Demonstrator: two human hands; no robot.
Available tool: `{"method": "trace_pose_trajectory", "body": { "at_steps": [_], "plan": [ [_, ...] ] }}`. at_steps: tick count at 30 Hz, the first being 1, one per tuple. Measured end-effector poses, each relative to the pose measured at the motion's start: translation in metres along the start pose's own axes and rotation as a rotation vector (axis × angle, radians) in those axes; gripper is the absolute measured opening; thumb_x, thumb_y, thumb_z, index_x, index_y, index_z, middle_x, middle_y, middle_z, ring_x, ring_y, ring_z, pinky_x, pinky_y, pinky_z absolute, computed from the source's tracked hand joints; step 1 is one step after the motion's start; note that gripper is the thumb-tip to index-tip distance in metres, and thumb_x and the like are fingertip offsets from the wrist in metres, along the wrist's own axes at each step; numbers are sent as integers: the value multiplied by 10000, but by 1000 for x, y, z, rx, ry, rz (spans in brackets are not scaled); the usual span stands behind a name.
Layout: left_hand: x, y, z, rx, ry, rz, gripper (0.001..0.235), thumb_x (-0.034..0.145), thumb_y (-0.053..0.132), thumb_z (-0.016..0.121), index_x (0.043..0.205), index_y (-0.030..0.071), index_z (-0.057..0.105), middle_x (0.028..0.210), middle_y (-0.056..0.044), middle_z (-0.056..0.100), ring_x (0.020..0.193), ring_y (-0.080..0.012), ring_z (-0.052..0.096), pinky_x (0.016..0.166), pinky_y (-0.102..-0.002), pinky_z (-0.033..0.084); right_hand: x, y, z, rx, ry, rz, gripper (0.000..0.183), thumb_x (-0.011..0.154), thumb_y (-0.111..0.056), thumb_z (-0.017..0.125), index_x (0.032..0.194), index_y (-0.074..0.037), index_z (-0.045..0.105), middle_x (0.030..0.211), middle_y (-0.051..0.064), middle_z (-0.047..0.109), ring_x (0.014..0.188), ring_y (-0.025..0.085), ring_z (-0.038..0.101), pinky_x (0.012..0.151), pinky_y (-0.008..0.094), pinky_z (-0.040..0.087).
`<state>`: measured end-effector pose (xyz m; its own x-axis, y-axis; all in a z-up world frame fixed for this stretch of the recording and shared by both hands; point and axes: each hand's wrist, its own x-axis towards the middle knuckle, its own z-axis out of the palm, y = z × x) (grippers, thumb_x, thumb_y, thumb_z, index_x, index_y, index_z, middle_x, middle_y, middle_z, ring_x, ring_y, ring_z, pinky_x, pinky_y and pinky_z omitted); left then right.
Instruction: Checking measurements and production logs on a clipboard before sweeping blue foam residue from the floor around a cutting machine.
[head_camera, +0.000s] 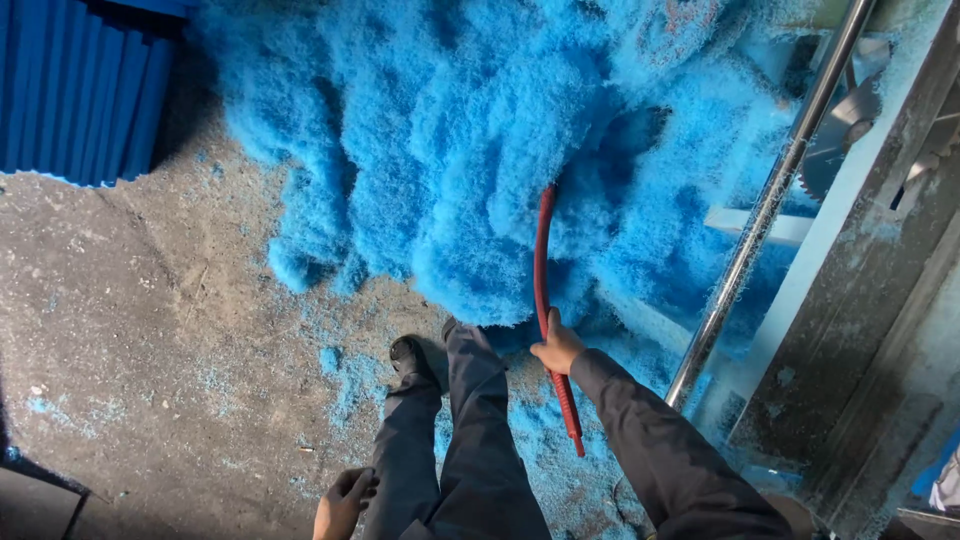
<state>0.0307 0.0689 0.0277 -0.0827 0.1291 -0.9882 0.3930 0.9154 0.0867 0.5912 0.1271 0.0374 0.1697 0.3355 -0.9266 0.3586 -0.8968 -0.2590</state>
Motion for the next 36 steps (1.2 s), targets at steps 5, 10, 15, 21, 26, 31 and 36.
{"method": "trace_pose_trajectory", "body": {
  "at_steps": [5,10,15,21,26,31,36],
  "plan": [
    [-64,90,7,83,-12,158,455,912,401,675,1152,20,739,1038,-148,815,957,-242,763,855,-382,580,-8,9,63,-190,78,-171,1106,845,-291,716,1578,90,-19,879,286,717,748,402,715,661,492,563],
    [-68,97,-4,87,-21,224,461,911,411,665,1159,28,738,1039,-133,817,950,-232,764,845,-377,579,-22,17,110,-203,43,-223,1130,846,-342,732,1569,96,-18,948,300,703,826,415,707,730,482,574],
    [-26,56,-32,44,-50,213,454,918,378,677,1185,16,735,1056,-133,808,941,-244,746,813,-377,562,-131,-80,104,275,-115,-162,963,830,-127,640,1640,-232,128,776,127,648,500,262,624,440,449,526],
    [14,-9,-114,17,-47,227,424,920,361,687,1196,40,709,1047,-119,808,920,-221,759,755,-367,545,-213,-119,114,358,-72,-123,840,819,-76,639,1575,-309,354,658,38,553,387,154,522,338,356,439],
    [4,-96,-251,-191,200,106,385,961,304,683,1211,13,705,1044,-139,793,895,-239,732,707,-352,539,-228,-94,98,340,47,-94,764,826,-120,667,1526,-294,411,627,46,545,390,162,495,338,362,425],
    [-14,-100,-328,-374,343,-7,347,996,237,659,1246,-1,682,1097,-142,772,916,-242,710,708,-348,537,-213,-24,70,197,147,-151,487,874,-135,672,1350,-106,576,613,98,554,414,190,535,350,376,442],
    [7,4,-304,-411,300,302,373,996,211,668,1295,-11,636,1104,-140,757,914,-218,717,719,-321,536,-233,31,77,465,274,-68,444,881,-139,675,1306,-27,608,662,71,578,439,195,553,364,397,442]
  ]
}}
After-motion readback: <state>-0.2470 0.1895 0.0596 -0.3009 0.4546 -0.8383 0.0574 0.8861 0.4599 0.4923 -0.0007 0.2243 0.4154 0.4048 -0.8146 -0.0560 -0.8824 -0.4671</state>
